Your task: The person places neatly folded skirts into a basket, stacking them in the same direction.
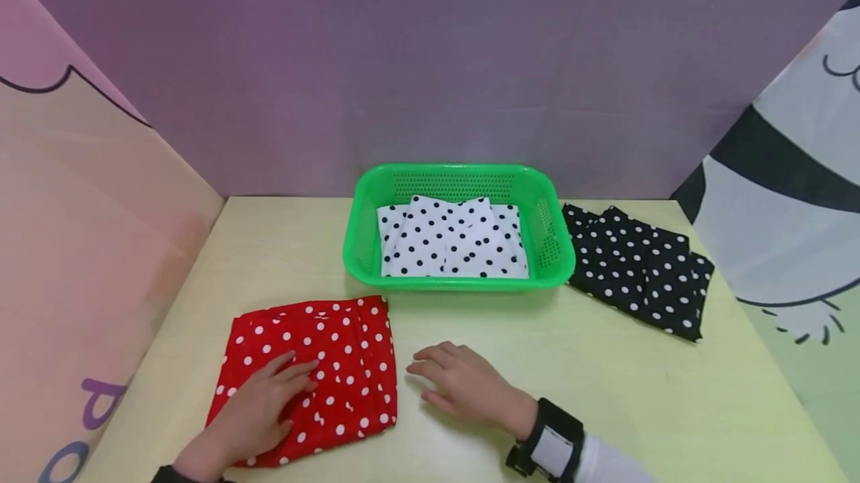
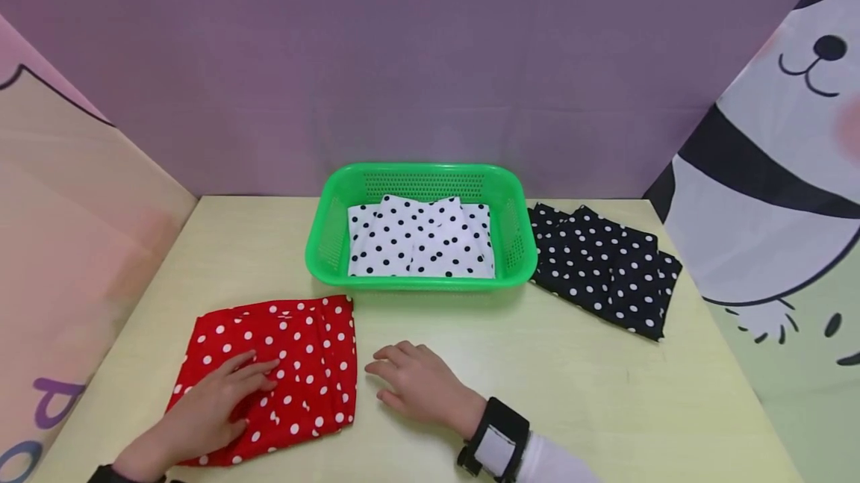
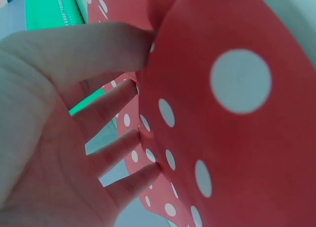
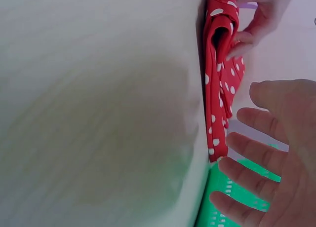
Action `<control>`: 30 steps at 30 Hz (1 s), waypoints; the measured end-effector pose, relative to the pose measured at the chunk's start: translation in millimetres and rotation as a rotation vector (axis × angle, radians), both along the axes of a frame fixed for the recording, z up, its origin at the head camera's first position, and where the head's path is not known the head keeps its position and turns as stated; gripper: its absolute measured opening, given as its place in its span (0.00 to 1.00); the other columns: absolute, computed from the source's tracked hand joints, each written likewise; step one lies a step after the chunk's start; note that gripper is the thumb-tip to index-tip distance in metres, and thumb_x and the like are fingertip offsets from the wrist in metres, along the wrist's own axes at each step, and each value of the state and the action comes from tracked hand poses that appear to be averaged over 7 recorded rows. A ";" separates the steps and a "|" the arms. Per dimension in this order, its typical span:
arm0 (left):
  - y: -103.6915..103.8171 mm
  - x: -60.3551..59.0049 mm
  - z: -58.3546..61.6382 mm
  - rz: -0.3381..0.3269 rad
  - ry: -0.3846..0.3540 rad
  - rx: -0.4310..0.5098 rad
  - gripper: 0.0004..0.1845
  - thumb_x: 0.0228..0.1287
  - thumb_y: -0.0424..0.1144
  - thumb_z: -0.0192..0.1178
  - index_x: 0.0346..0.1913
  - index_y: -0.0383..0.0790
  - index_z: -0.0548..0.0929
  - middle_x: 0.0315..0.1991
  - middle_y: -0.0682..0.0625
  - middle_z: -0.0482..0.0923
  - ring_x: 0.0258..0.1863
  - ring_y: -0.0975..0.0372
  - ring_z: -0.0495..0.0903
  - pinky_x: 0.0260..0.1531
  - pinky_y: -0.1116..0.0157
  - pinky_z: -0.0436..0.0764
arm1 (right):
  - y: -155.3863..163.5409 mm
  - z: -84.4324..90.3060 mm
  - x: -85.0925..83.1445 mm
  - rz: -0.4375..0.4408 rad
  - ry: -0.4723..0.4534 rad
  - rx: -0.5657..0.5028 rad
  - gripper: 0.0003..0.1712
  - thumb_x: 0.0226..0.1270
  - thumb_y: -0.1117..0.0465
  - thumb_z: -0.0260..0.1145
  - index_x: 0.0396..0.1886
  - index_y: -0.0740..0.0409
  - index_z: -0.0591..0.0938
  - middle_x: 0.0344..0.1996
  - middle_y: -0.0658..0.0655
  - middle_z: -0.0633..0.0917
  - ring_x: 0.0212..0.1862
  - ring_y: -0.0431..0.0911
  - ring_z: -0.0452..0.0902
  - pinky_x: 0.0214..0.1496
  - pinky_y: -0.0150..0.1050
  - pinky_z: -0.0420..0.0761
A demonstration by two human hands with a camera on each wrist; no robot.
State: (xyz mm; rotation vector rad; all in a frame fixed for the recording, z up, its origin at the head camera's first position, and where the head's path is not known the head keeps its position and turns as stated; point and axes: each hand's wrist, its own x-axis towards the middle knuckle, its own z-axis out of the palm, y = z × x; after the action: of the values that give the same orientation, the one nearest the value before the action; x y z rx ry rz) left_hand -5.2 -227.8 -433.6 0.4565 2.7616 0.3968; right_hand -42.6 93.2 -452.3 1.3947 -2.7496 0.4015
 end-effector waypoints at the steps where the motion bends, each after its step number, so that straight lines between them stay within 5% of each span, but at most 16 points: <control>1: 1.4 0.7 0.0 -0.005 0.002 0.002 0.36 0.28 0.49 0.78 0.51 0.51 0.81 0.57 0.54 0.72 0.63 0.50 0.62 0.43 0.51 0.80 | -1.2 -0.8 0.4 0.004 -0.001 0.007 0.21 0.61 0.51 0.62 0.54 0.48 0.78 0.52 0.50 0.78 0.54 0.44 0.73 0.53 0.40 0.76; 15: 24.6 -0.9 -2.7 -0.111 0.030 0.051 0.35 0.33 0.51 0.75 0.52 0.50 0.79 0.58 0.53 0.72 0.63 0.49 0.62 0.48 0.47 0.76 | -14.9 -5.2 6.6 0.061 -0.053 0.082 0.24 0.63 0.49 0.60 0.59 0.43 0.74 0.57 0.50 0.75 0.55 0.44 0.71 0.52 0.39 0.76; 30: 46.3 -3.4 -4.0 -0.195 0.060 0.032 0.36 0.36 0.48 0.75 0.55 0.47 0.77 0.61 0.49 0.70 0.63 0.48 0.61 0.53 0.44 0.71 | -6.4 -9.7 9.8 -0.025 -0.030 0.198 0.22 0.64 0.48 0.59 0.58 0.39 0.75 0.58 0.49 0.74 0.57 0.46 0.69 0.49 0.43 0.77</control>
State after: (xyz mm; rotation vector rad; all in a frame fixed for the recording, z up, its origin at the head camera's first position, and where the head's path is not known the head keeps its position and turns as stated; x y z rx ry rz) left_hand -8.6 -181.6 -437.6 0.7500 2.7379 0.3855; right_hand -32.9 86.8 -462.1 1.4020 -2.8962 0.1541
